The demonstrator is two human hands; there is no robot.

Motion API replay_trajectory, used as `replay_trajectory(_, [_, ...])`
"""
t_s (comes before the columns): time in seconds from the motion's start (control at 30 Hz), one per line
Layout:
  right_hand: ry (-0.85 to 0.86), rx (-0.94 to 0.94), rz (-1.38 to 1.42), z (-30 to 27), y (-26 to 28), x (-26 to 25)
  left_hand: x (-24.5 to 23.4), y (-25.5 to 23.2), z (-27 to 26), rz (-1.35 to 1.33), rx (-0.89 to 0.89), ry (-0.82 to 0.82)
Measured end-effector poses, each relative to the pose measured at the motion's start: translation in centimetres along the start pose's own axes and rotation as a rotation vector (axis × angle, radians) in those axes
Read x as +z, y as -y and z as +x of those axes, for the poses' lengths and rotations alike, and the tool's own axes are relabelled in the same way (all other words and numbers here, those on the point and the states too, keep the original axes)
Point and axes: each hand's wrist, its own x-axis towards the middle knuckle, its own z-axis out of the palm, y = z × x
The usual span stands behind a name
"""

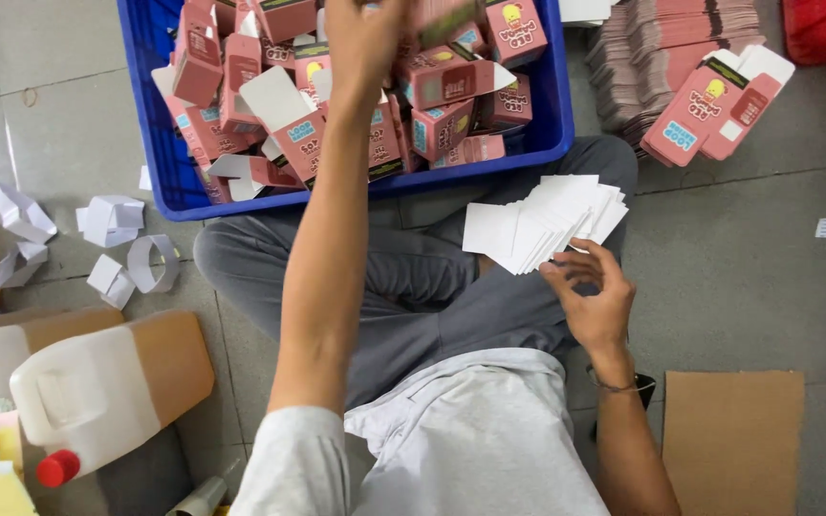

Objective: Folding flat cardboard templates into boxes, folding small paper slips, and inserting them into the boxes before placing them in a bin.

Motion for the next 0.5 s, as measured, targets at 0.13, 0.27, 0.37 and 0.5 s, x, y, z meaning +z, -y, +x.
replay_trajectory(0.13, [-0.009, 0.031, 0.057, -0.2, -1.1, -0.7, 1.9, 0.0, 0.1, -0.046, 0.032, 0.028])
replay_trajectory(0.27, [-0.032, 0.040, 0.083, -0.1, -2.2, -1.5, 3.1, -0.8, 0.0, -0.102, 0.114, 0.070])
replay_trajectory(0.37, [-0.067, 0.089, 0.051, 0.9, -3.6, -2.6, 3.2, -1.6, 0.0, -0.127, 0.177, 0.100])
replay_trajectory(0.5, [-0.252, -0.007, -0.072, 3.5, -5.4, -3.9, 4.2, -3.1, -1.4, -0.182, 0.258, 0.178])
